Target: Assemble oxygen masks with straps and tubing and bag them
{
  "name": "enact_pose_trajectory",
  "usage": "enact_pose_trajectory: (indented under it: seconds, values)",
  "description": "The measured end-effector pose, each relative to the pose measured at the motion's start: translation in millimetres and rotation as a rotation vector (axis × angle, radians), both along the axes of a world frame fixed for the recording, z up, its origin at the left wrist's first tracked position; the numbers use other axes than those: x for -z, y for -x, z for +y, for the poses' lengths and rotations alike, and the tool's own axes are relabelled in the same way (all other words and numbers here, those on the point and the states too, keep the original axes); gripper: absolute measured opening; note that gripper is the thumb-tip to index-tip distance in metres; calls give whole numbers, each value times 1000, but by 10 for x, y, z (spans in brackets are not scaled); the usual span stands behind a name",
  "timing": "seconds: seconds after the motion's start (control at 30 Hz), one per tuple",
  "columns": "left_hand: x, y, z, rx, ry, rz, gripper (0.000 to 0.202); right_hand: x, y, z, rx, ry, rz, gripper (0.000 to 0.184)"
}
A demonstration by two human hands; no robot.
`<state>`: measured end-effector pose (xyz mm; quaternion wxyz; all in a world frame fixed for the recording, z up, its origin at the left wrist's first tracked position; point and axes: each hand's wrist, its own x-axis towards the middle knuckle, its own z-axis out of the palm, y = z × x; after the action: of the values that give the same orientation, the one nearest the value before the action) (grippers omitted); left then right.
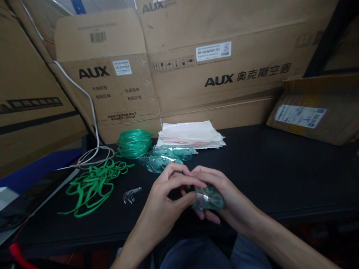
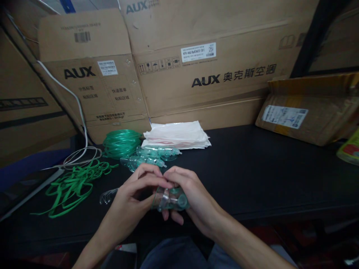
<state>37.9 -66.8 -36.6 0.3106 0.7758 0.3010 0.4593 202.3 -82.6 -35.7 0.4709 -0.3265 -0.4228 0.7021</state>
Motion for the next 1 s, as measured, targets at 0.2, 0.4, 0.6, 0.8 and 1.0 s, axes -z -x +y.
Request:
enact_pose_trajectory:
  seconds: [0.2,0.4,0.6,0.8,1.0]
  values:
    - [-6,-10,-37,-121,-331,-4,21,22,49,4,231,-124,-43,26]
    - [15,-29,-46,-345,-360,-34,11,108,58,-11,398,-393,-104,31]
    - [61,-20,-47,-437,-278,-64,8,90,69,-61,316,-519,-110,25]
    - [72,-7,-60,-459,-355,-19,10,140,85,-86,297,-524,-143,32]
    - [70,-11,-58,-451,-464,6,13,222,123,-144,403,-750,-488,46]
